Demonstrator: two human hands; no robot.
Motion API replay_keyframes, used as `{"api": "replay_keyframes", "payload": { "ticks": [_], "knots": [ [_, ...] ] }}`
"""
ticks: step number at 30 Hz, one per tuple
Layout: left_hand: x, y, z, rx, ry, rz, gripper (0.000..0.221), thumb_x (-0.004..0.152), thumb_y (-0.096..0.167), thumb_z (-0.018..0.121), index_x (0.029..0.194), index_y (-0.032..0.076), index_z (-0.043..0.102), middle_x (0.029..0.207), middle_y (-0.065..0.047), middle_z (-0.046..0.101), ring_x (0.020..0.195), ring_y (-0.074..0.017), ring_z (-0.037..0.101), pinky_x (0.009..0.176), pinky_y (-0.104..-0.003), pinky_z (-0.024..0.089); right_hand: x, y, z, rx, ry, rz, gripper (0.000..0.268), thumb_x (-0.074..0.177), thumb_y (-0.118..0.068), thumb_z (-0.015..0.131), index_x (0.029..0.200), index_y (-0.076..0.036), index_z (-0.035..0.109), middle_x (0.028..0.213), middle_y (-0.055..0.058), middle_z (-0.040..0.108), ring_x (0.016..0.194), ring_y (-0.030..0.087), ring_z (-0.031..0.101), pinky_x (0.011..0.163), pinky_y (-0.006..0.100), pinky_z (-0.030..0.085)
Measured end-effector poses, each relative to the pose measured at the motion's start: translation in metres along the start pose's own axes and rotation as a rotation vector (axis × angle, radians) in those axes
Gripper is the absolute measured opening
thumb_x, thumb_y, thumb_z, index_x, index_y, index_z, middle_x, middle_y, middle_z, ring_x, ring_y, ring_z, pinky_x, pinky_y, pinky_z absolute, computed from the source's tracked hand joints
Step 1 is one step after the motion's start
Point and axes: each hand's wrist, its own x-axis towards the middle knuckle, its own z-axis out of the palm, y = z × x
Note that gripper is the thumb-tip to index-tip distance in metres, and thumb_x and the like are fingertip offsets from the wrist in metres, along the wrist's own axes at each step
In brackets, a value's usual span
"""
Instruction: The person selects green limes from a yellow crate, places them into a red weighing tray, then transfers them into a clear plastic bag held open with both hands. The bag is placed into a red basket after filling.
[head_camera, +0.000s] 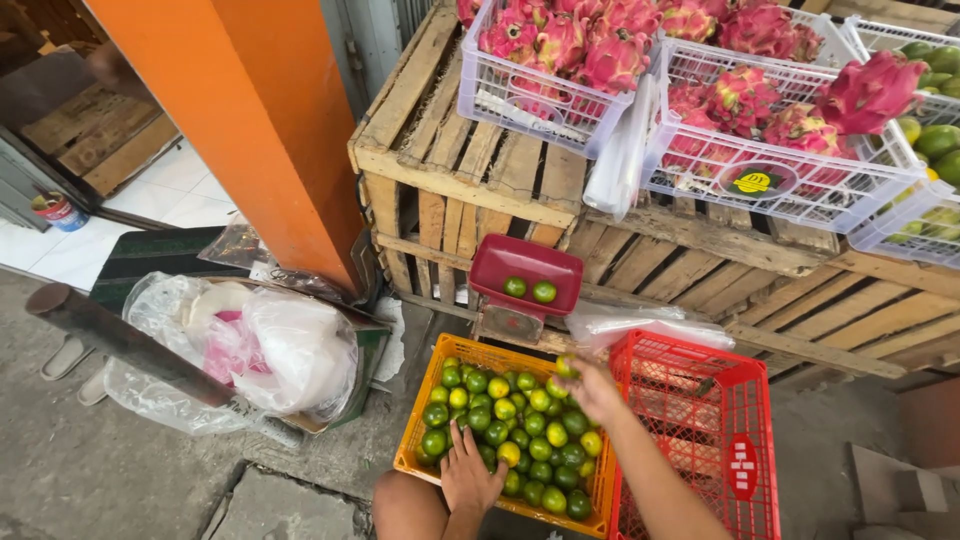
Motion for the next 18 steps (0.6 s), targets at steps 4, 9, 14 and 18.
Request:
{"api": "replay_keyframes", "payload": {
  "ticks": [4,9,14,18],
  "knots": [
    [-0.004,0.002,-0.006,-0.016,-0.006,-0.013,0.100,0.095,0.073,0.052,0.164,0.012,0.013,0.175,-0.008,-0.012,0.143,-0.0279,0.041,0.115,-0.045,0.037,0.009,-0.051,0.041,-0.119,-0.030,-0.113,0.049,0.102,0.006,0.047,0.150,-0.008,0.050,0.152,0.019,0.048,0.127,0.031,0.061,0.107,0.031,0.054],
    [-0.004,0.001,-0.006,-0.048,0.024,0.011,0.097,0.095,0.072,0.051,0.163,0.011,0.017,0.174,-0.010,-0.008,0.141,-0.0293,0.043,0.114,-0.046,0.038,0.076,-0.077,0.060,-0.920,0.073,-0.466,0.059,0.095,-0.013,0.066,0.151,-0.028,0.052,0.151,0.009,0.055,0.134,0.028,0.056,0.112,0.038,0.044],
    [-0.006,0.001,-0.012,-0.038,-0.026,0.006,0.098,0.096,0.073,0.050,0.164,0.011,0.014,0.174,-0.009,-0.011,0.143,-0.0297,0.039,0.116,-0.046,0.036,0.121,-0.071,0.055,-0.822,0.162,-0.482,0.058,0.093,-0.014,0.065,0.149,-0.024,0.054,0.152,0.009,0.054,0.136,0.028,0.054,0.112,0.033,0.043],
    [-0.003,-0.001,-0.005,-0.055,0.014,0.015,0.096,0.096,0.071,0.051,0.163,0.011,0.017,0.174,-0.009,-0.009,0.141,-0.0297,0.041,0.114,-0.046,0.037,0.115,-0.054,0.044,-0.585,0.218,-0.475,0.053,0.093,-0.008,0.064,0.146,-0.008,0.057,0.136,0.010,0.067,0.120,0.019,0.066,0.104,0.031,0.050]
  ]
}}
